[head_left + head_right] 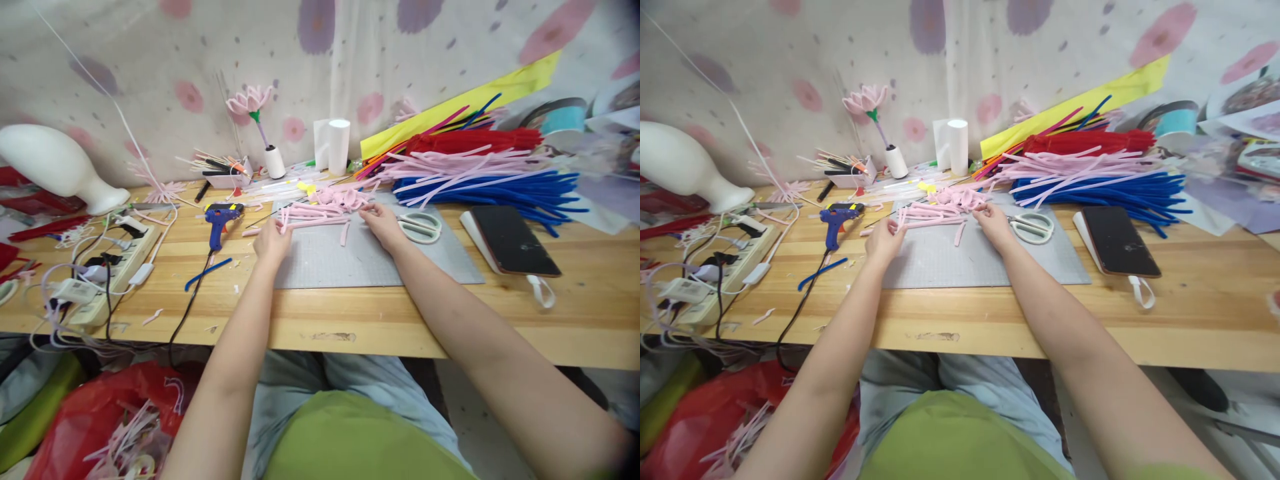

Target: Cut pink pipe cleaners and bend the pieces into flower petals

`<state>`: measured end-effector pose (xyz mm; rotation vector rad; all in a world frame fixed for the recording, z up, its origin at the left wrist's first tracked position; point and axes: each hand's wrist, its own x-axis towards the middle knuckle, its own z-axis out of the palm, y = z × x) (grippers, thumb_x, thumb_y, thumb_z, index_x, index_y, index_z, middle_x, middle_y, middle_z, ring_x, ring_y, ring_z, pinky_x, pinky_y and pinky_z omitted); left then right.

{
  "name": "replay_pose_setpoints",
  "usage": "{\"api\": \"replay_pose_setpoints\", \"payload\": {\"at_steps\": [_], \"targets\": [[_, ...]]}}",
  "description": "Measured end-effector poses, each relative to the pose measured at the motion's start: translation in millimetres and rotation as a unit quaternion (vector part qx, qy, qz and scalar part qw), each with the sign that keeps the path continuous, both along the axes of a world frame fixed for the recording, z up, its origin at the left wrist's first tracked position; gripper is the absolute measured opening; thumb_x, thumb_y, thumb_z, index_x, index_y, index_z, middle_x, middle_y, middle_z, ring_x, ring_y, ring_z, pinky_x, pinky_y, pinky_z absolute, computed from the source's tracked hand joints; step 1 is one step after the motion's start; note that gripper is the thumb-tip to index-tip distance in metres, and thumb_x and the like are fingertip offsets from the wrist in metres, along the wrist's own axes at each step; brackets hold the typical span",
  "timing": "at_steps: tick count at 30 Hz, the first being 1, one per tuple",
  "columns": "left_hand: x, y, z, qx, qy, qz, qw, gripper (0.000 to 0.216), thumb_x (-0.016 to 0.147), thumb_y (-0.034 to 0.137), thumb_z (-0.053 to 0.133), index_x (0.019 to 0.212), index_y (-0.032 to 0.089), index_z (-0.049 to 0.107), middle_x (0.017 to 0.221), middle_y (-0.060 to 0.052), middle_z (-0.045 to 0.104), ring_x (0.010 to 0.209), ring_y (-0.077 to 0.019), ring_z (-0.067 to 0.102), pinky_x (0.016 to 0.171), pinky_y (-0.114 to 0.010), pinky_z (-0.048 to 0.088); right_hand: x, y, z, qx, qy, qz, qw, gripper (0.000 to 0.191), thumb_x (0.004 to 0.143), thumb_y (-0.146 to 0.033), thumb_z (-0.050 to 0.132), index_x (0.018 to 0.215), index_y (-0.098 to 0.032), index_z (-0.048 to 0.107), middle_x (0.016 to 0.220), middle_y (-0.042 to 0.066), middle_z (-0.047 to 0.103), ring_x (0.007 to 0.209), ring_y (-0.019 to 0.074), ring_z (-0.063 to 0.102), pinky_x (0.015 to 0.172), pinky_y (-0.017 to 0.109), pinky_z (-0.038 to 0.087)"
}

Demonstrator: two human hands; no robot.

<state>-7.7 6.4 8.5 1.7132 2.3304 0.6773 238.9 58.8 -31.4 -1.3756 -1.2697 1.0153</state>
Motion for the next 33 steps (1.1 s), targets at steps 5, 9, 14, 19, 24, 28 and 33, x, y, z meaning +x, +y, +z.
{"api": "replay_pose_setpoints", "payload": {"at_steps": [5,9,14,19,24,28,33], "targets": [[-25,3,-2.4,-0.074,-0.021,0.023,0.997,0.015,0.071,0.031,0.063,0.07,0.018,0.057,0.091,-0.011,0.066,0.096,-0.0277,0.06,0.083,-0.04,0.044,1,8,-7.9,0.006,0.024,-0.067,0.997,0.016,0.07,-0.032,0.058,0.079,-0.019,0.053,0.047,-0.007,0.037,0.042,0.0077,0.028,0.046,0.023,0.018],[-13,5,1.5,0.082,-0.389,0.031,0.917,0.01,0.073,0.024,0.06,0.07,0.016,0.054,0.071,-0.003,0.062,0.075,-0.0154,0.062,0.072,-0.03,0.049,-13,-1,-5.7,0.057,0.015,-0.003,0.998,0.021,0.069,-0.037,0.061,0.072,-0.019,0.052,0.048,-0.007,0.036,0.043,0.0069,0.029,0.047,0.023,0.022],[27,3,3.9,0.07,-0.662,-0.046,0.745,0.008,0.072,0.019,0.061,0.071,0.013,0.057,0.065,0.0,0.06,0.066,-0.0089,0.062,0.06,-0.019,0.05,-40,-20,0.7,0.085,-0.009,0.172,0.981,0.03,0.071,-0.049,0.059,0.074,-0.019,0.054,0.057,-0.003,0.05,0.048,0.0094,0.044,0.049,0.023,0.034],[49,-2,-13.6,0.023,-0.713,-0.032,0.7,0.008,0.073,0.013,0.059,0.066,0.011,0.058,0.06,0.001,0.059,0.061,-0.0084,0.062,0.054,-0.017,0.048,-43,-29,3.3,0.186,-0.15,0.166,0.957,0.024,0.076,-0.04,0.059,0.088,-0.019,0.06,0.068,0.001,0.06,0.059,0.0128,0.052,0.058,0.025,0.04],[49,-4,-18.9,-0.001,-0.716,-0.017,0.698,0.012,0.076,0.012,0.057,0.064,0.011,0.059,0.059,0.0,0.06,0.062,-0.0093,0.063,0.055,-0.018,0.049,-39,-29,6.0,0.294,-0.319,0.16,0.887,0.016,0.085,-0.028,0.051,0.082,-0.018,0.063,0.081,0.007,0.067,0.075,0.017,0.059,0.067,0.027,0.039],[47,-4,-17.4,0.003,-0.722,-0.007,0.692,0.012,0.076,0.012,0.057,0.064,0.011,0.059,0.06,0.0,0.061,0.063,-0.0092,0.064,0.059,-0.018,0.051,-41,-29,4.5,0.311,-0.401,0.162,0.846,0.018,0.086,-0.028,0.05,0.087,-0.017,0.064,0.09,0.009,0.069,0.083,0.0193,0.061,0.068,0.027,0.038],[49,-5,-19.1,0.007,-0.713,-0.017,0.701,0.01,0.074,0.014,0.059,0.065,0.011,0.059,0.06,0.0,0.061,0.066,-0.0111,0.065,0.062,-0.021,0.052,-43,-33,4.3,0.314,-0.442,0.135,0.83,0.022,0.088,-0.028,0.046,0.082,-0.017,0.064,0.086,0.008,0.069,0.082,0.0194,0.059,0.064,0.027,0.033]]}}
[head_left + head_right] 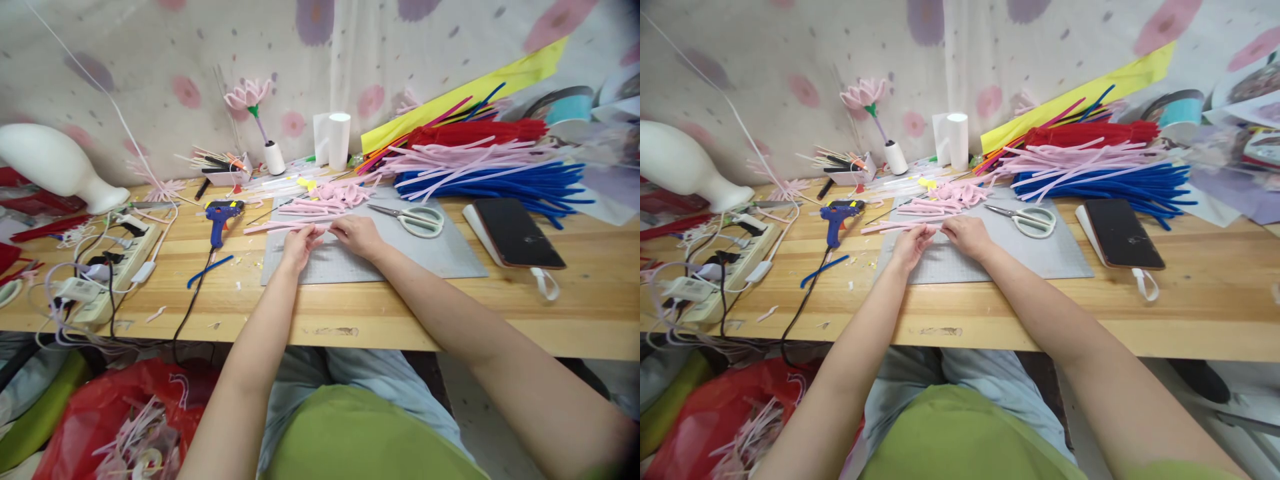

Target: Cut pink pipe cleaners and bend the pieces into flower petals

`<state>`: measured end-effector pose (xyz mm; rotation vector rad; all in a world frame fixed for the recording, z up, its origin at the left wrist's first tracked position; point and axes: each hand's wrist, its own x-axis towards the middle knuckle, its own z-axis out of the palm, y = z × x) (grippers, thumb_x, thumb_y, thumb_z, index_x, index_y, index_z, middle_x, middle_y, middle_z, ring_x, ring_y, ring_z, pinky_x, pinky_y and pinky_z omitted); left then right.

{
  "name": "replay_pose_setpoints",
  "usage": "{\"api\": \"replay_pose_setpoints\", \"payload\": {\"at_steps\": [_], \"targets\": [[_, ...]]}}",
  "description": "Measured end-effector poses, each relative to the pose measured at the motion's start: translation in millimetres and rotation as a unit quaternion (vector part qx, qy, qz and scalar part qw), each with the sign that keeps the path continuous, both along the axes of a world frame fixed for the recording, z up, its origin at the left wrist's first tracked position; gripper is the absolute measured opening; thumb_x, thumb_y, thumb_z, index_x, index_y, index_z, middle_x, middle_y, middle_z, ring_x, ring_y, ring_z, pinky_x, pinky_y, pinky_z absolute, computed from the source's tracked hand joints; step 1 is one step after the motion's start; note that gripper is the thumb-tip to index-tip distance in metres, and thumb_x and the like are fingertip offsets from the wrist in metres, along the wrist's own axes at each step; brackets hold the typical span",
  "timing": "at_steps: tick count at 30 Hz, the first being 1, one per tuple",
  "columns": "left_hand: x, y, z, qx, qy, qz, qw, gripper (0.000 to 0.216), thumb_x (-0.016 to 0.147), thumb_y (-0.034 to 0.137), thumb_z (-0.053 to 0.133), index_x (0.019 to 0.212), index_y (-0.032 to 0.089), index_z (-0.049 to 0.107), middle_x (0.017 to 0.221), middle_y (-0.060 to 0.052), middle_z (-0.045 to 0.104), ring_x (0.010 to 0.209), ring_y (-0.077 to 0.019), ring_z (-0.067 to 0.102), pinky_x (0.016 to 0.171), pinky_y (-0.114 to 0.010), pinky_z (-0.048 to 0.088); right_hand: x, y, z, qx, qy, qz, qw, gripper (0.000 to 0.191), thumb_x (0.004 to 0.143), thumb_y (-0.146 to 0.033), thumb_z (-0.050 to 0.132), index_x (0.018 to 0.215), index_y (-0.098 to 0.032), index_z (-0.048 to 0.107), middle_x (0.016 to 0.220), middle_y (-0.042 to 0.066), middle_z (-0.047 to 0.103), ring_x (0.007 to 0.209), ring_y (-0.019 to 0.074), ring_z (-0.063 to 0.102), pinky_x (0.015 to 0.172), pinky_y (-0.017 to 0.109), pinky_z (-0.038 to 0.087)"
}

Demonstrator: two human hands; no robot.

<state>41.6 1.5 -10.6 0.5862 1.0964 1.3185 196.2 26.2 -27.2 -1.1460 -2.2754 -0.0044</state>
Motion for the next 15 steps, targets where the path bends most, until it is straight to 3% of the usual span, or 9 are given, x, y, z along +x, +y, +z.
{"api": "replay_pose_setpoints", "payload": {"at_steps": [4,10,15], "targets": [[2,-1,-2.6,0.017,0.022,-0.003,1.0,0.008,0.073,0.016,0.061,0.068,0.011,0.057,0.061,0.0,0.06,0.064,-0.0113,0.064,0.059,-0.022,0.053,-1,-4,3.5,-0.012,-0.02,0.003,1.0,0.023,0.087,-0.025,0.044,0.077,-0.018,0.064,0.079,0.008,0.067,0.078,0.0188,0.056,0.064,0.028,0.031],[0,3,-6.2,0.058,0.112,0.082,0.989,0.016,0.075,0.026,0.061,0.072,0.013,0.051,0.061,0.002,0.056,0.061,-0.0116,0.063,0.06,-0.028,0.055,-4,-5,2.1,-0.039,-0.037,0.009,0.999,0.023,0.086,-0.025,0.045,0.077,-0.019,0.065,0.079,0.008,0.067,0.077,0.0189,0.056,0.063,0.028,0.03],[-15,9,-4.5,0.071,0.166,0.103,0.978,0.01,0.076,0.023,0.054,0.073,0.015,0.05,0.058,0.003,0.054,0.055,-0.0111,0.059,0.054,-0.025,0.051,-3,-2,-1.2,-0.063,-0.032,0.021,0.997,0.022,0.086,-0.033,0.049,0.086,-0.021,0.068,0.086,0.006,0.07,0.083,0.0193,0.058,0.065,0.028,0.034]]}}
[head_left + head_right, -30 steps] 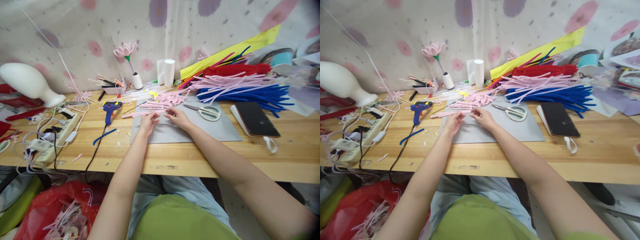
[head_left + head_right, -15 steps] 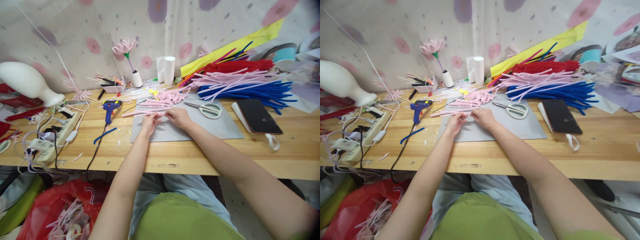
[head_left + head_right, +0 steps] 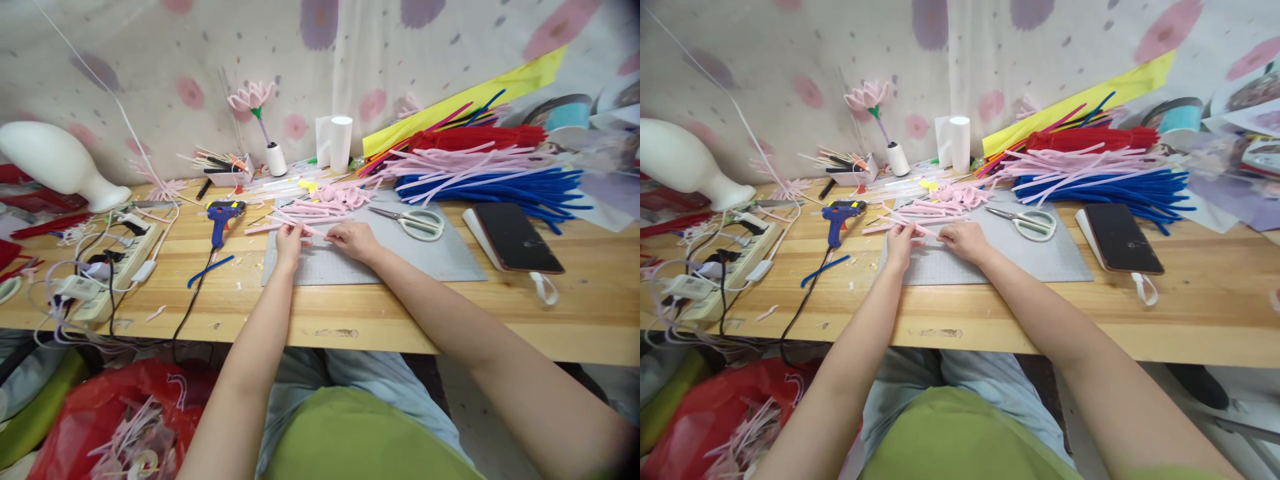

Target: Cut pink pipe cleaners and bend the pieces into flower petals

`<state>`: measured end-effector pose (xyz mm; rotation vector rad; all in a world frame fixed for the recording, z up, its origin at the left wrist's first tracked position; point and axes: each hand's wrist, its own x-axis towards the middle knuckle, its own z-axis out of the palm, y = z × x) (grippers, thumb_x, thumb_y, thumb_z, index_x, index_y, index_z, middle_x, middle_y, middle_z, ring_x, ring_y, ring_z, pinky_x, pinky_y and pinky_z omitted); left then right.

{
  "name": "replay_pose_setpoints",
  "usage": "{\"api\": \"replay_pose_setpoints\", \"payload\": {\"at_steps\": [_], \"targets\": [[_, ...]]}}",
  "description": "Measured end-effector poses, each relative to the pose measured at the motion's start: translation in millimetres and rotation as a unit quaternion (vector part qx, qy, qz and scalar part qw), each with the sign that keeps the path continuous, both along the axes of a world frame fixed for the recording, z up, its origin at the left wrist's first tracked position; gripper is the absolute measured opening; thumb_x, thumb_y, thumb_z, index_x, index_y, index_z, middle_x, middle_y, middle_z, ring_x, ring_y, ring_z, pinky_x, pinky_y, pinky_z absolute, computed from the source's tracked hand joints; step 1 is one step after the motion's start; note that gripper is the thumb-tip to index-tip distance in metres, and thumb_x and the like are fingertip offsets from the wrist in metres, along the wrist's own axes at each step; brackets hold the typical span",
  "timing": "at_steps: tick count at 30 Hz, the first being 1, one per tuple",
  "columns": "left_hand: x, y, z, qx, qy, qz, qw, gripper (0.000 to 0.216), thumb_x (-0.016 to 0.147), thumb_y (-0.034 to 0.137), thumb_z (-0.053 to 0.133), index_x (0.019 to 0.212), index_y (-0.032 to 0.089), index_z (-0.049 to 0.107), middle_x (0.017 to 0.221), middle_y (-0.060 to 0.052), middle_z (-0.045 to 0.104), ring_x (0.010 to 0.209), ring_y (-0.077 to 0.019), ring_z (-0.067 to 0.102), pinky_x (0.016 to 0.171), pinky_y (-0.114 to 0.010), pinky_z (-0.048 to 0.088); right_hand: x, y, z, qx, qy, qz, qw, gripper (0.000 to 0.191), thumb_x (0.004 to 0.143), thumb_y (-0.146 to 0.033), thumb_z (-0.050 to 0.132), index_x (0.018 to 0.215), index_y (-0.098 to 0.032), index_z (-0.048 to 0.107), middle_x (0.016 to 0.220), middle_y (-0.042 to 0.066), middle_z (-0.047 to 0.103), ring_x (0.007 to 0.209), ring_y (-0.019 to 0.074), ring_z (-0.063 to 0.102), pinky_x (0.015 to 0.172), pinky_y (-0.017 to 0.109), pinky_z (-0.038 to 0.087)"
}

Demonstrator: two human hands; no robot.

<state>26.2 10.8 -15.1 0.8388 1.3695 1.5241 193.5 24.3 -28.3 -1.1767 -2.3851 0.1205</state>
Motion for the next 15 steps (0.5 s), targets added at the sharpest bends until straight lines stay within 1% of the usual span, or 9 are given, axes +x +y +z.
{"api": "replay_pose_setpoints", "payload": {"at_steps": [2,4,5,7,8,10,12,13,15], "targets": [[-18,3,2.3,0.002,0.043,0.036,0.998,0.01,0.076,0.025,0.052,0.073,0.016,0.049,0.059,0.003,0.054,0.055,-0.0107,0.058,0.052,-0.023,0.049,4,3,-0.1,-0.005,0.016,-0.021,1.0,0.022,0.085,-0.034,0.052,0.094,-0.021,0.068,0.092,0.006,0.07,0.088,0.0201,0.058,0.068,0.028,0.036],[-42,5,5.0,-0.018,0.119,0.108,0.987,0.01,0.077,0.026,0.049,0.072,0.017,0.048,0.061,0.002,0.053,0.059,-0.0116,0.058,0.057,-0.024,0.049,9,7,0.2,0.0,0.027,-0.066,0.997,0.022,0.086,-0.03,0.052,0.098,-0.02,0.067,0.098,0.008,0.069,0.092,0.0209,0.057,0.071,0.029,0.037],[-54,5,6.4,-0.034,0.176,0.15,0.972,0.009,0.076,0.026,0.049,0.072,0.018,0.049,0.064,0.001,0.056,0.065,-0.013,0.06,0.063,-0.026,0.049,12,10,0.6,0.004,0.027,-0.089,0.996,0.022,0.086,-0.027,0.05,0.098,-0.019,0.067,0.099,0.008,0.068,0.093,0.0214,0.057,0.072,0.029,0.037],[-75,2,8.8,-0.081,0.29,0.224,0.927,0.01,0.074,0.028,0.052,0.074,0.018,0.051,0.079,-0.004,0.061,0.083,-0.0187,0.061,0.077,-0.033,0.048,16,16,1.5,0.014,0.016,-0.117,0.993,0.022,0.086,-0.022,0.048,0.094,-0.019,0.068,0.099,0.009,0.067,0.093,0.0223,0.056,0.071,0.03,0.037],[-82,0,9.8,-0.116,0.318,0.24,0.91,0.013,0.073,0.028,0.055,0.08,0.018,0.052,0.088,-0.007,0.062,0.09,-0.0221,0.061,0.082,-0.036,0.046,17,19,2.1,0.02,0.007,-0.121,0.992,0.023,0.086,-0.021,0.047,0.093,-0.019,0.069,0.099,0.01,0.067,0.093,0.0227,0.055,0.07,0.03,0.037],[-87,-6,11.2,-0.147,0.342,0.283,0.884,0.036,0.07,0.024,0.058,0.104,0.016,0.049,0.107,-0.014,0.059,0.1,-0.027,0.058,0.086,-0.041,0.044,16,26,3.8,0.033,-0.013,-0.112,0.993,0.023,0.084,-0.019,0.047,0.093,-0.018,0.069,0.1,0.011,0.065,0.093,0.0238,0.053,0.069,0.031,0.037],[-84,-9,11.4,-0.124,0.375,0.328,0.858,0.057,0.069,0.018,0.057,0.122,0.011,0.037,0.123,-0.021,0.048,0.111,-0.0295,0.051,0.093,-0.043,0.04,13,33,6.1,0.041,-0.044,-0.098,0.993,0.024,0.083,-0.018,0.048,0.093,-0.017,0.07,0.1,0.013,0.064,0.093,0.0251,0.052,0.069,0.033,0.036],[-81,-10,10.7,-0.095,0.403,0.336,0.846,0.061,0.07,0.016,0.056,0.126,0.01,0.034,0.128,-0.022,0.043,0.118,-0.0296,0.046,0.097,-0.043,0.037,11,36,7.4,0.04,-0.061,-0.092,0.993,0.025,0.083,-0.018,0.047,0.093,-0.017,0.07,0.099,0.013,0.064,0.093,0.0256,0.051,0.07,0.033,0.036],[-75,-7,7.2,-0.031,0.471,0.291,0.832,0.056,0.072,0.014,0.053,0.126,0.011,0.037,0.13,-0.02,0.041,0.125,-0.028,0.039,0.103,-0.041,0.031,7,42,10.0,0.035,-0.094,-0.083,0.991,0.025,0.084,-0.017,0.047,0.092,-0.015,0.071,0.095,0.014,0.065,0.093,0.0261,0.051,0.071,0.034,0.035]]}}
